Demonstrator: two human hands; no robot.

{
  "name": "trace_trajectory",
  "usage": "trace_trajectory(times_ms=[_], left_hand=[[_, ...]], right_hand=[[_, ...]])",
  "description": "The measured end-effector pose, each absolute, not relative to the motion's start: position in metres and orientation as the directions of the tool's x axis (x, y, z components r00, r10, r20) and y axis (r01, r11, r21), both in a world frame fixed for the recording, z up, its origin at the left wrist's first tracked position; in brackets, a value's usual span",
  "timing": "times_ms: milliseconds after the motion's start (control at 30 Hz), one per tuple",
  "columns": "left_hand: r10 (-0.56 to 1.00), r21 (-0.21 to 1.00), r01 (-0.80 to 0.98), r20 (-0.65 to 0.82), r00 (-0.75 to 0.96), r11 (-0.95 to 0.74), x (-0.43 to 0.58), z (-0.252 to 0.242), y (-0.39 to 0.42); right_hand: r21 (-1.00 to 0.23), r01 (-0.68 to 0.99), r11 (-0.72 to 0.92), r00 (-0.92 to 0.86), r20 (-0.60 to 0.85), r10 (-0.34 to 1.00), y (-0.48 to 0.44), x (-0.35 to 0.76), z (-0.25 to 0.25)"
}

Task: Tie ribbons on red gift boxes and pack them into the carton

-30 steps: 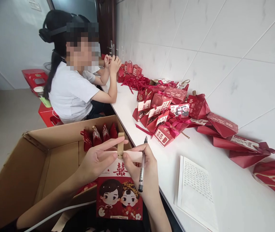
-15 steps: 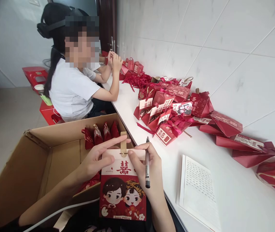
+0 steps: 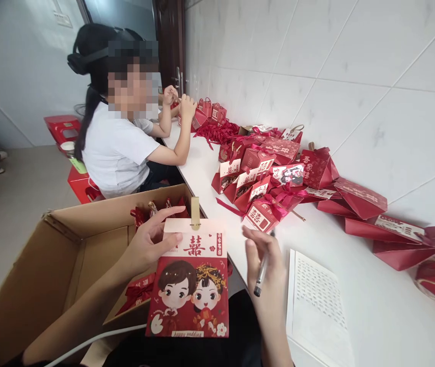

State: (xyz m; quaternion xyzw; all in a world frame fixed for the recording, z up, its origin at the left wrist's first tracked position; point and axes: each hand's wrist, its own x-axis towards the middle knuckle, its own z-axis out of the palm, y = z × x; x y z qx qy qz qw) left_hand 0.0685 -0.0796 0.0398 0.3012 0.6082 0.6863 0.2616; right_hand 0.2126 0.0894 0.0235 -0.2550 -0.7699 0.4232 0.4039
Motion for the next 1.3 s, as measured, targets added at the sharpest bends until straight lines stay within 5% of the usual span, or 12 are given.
trace_trajectory(times_ms=[167, 300, 633, 867, 1300], left_hand=[[0.612, 0.983, -0.015, 0.102, -0.784, -0.183, 0.057, 0.039, -0.082], [0.568, 0.969, -0.102, 0.044, -0.822, -0.223, 0.053, 0.041, -0.080], [0.556, 0.968, -0.047, 0.103, -0.825, -0.248, 0.065, 0.050, -0.074], [0.504, 0.963, -0.101, 0.039, -0.863, -0.249, 0.075, 0.064, -0.070], [0.363, 0.985, 0.027, 0.087, -0.928, -0.169, 0.070, 0.059, -0.091]], right_hand=[[-0.696, 0.538, 0.475, -0.377, 0.305, 0.874, 0.129, 0.251, -0.013], [-0.592, 0.697, 0.405, -0.337, 0.227, 0.914, 0.142, 0.278, -0.045], [-0.506, 0.608, 0.612, -0.511, 0.340, 0.790, 0.143, 0.294, -0.112], [-0.400, 0.518, 0.756, -0.576, 0.490, 0.654, 0.147, 0.295, -0.117], [-0.315, 0.514, 0.798, -0.597, 0.537, 0.596, 0.146, 0.296, -0.116]])
